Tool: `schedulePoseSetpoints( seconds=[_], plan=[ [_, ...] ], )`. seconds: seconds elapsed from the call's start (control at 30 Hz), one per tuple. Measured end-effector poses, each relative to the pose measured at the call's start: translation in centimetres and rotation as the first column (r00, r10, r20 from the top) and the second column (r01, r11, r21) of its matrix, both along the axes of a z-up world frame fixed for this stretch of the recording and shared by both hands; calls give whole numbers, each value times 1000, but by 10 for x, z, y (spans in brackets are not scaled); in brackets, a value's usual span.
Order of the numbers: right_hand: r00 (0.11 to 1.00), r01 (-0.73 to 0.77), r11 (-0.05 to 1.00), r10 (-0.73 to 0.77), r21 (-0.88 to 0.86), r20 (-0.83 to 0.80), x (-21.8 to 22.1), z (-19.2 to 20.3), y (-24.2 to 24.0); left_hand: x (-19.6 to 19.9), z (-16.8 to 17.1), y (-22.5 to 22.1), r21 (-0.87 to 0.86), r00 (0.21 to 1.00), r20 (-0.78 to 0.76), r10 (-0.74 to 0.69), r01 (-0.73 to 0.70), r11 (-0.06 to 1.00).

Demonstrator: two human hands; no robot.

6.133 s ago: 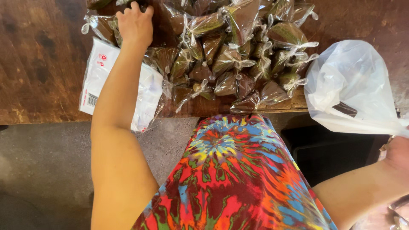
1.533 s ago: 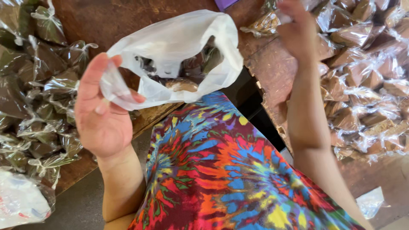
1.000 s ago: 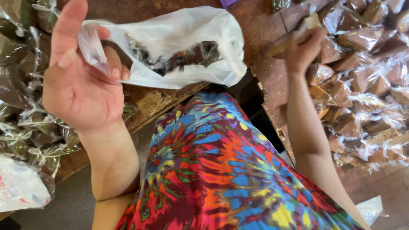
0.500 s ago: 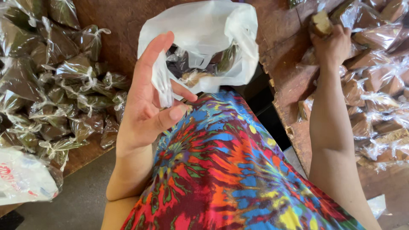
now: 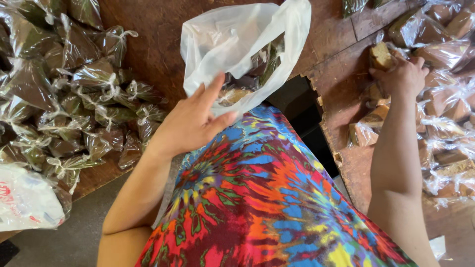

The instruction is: The person takes individually wrapped dark and light colored triangular food items from a table and places them into a clear plastic bag, then ties the bag closed with a knot.

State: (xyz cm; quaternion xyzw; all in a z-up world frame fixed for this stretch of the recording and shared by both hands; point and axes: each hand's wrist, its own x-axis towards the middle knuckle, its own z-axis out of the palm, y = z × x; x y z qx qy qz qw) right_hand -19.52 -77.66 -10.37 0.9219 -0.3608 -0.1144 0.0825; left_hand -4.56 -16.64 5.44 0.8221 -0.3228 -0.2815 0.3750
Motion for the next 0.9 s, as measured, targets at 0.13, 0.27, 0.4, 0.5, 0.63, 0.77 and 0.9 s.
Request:
schedulePoseSetpoints(
  seconds=[0.13, 0.27, 0.4, 0.5, 0.63, 0.77, 0.9],
  plan=[
    [996, -84, 996, 83, 34, 31, -9, -1, -4, -1, 31, 2, -406, 948, -298, 109, -229, 885],
    [973, -226, 973, 227, 48, -32, -11, -19, -23, 0, 43, -1, -707, 928, -372, 19, -297, 641],
    [991, -109, 976, 92, 188, 98, -27, -21, -33, -5, 35, 6, -702, 936, -347, 62, -303, 645],
    [983, -34, 976, -5, 215, 182, -42, -23, -30, -6, 25, 17, -702, 906, -414, 92, -382, 601],
    [775, 1, 853, -331, 522, 539, -44, -18, 9, -15, 5, 18, -692, 858, -493, 144, -486, 534],
    [574, -349, 554, -511, 756, 640, -12, 50, 72, -21, -9, 5, -731, 789, -601, 129, -608, 309],
    [661, -688, 216, -207, 692, 722, 45, 170, 167, -26, -5, 7, -727, 773, -626, 102, -626, 281]
  ],
)
